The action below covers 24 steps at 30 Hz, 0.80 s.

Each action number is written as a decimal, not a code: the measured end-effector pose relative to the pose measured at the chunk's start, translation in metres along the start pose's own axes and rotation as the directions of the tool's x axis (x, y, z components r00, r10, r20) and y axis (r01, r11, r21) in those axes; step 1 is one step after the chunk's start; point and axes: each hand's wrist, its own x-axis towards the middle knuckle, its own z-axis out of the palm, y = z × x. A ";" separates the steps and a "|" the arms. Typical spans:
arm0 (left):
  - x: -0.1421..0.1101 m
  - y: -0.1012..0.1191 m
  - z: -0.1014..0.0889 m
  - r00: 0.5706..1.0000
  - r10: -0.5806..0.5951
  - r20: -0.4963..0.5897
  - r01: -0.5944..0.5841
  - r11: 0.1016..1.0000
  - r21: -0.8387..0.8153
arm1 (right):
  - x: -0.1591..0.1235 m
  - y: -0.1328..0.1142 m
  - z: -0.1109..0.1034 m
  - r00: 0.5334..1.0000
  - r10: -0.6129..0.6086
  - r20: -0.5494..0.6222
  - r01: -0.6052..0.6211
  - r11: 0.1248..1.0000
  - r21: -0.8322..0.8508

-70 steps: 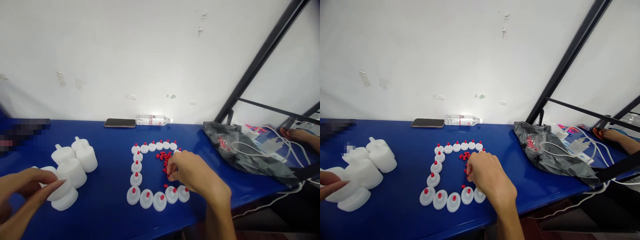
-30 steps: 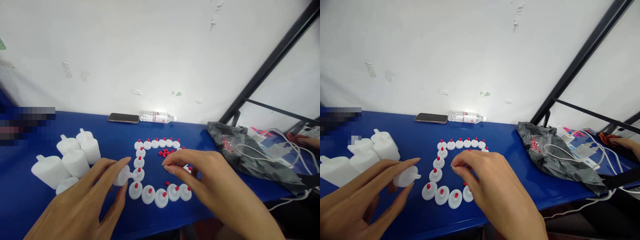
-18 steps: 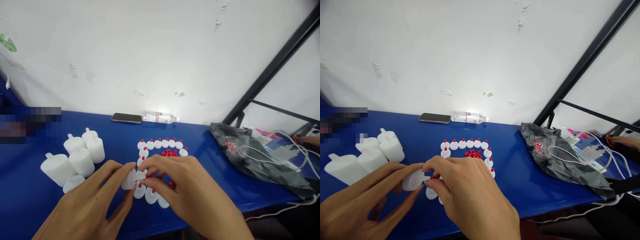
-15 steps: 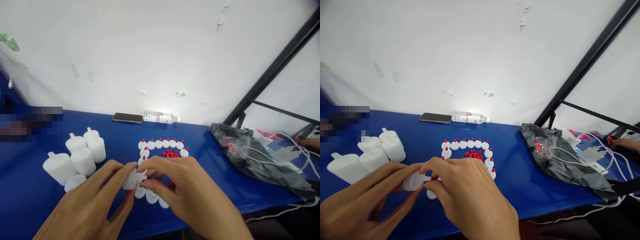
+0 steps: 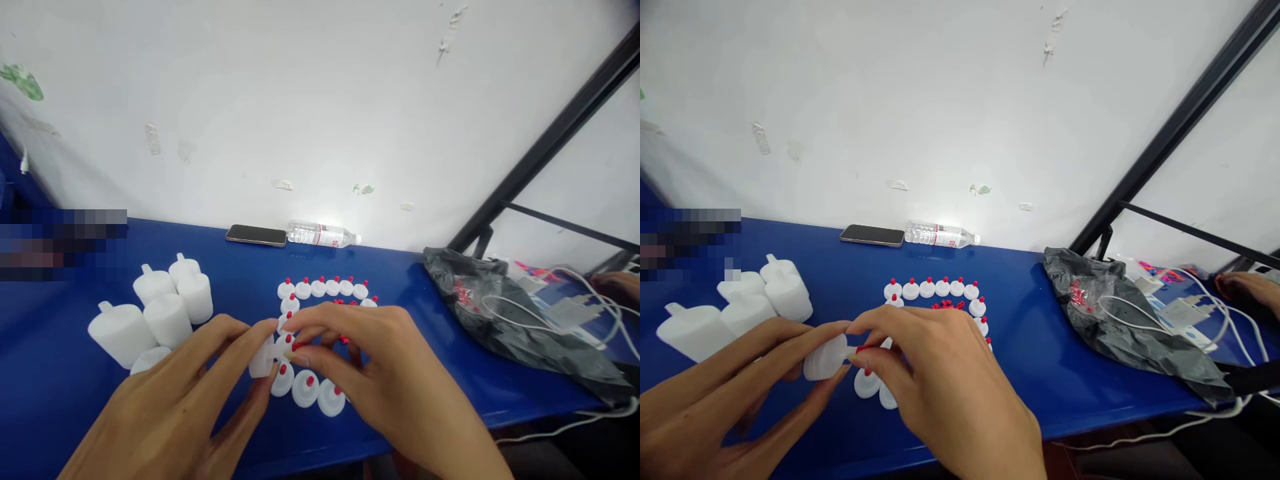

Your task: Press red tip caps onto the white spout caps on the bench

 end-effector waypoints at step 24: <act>0.007 0.012 0.008 0.991 -0.132 -0.033 0.119 0.960 -0.253 | 0.005 -0.004 0.017 0.886 -0.425 -0.186 0.377 0.893 -0.245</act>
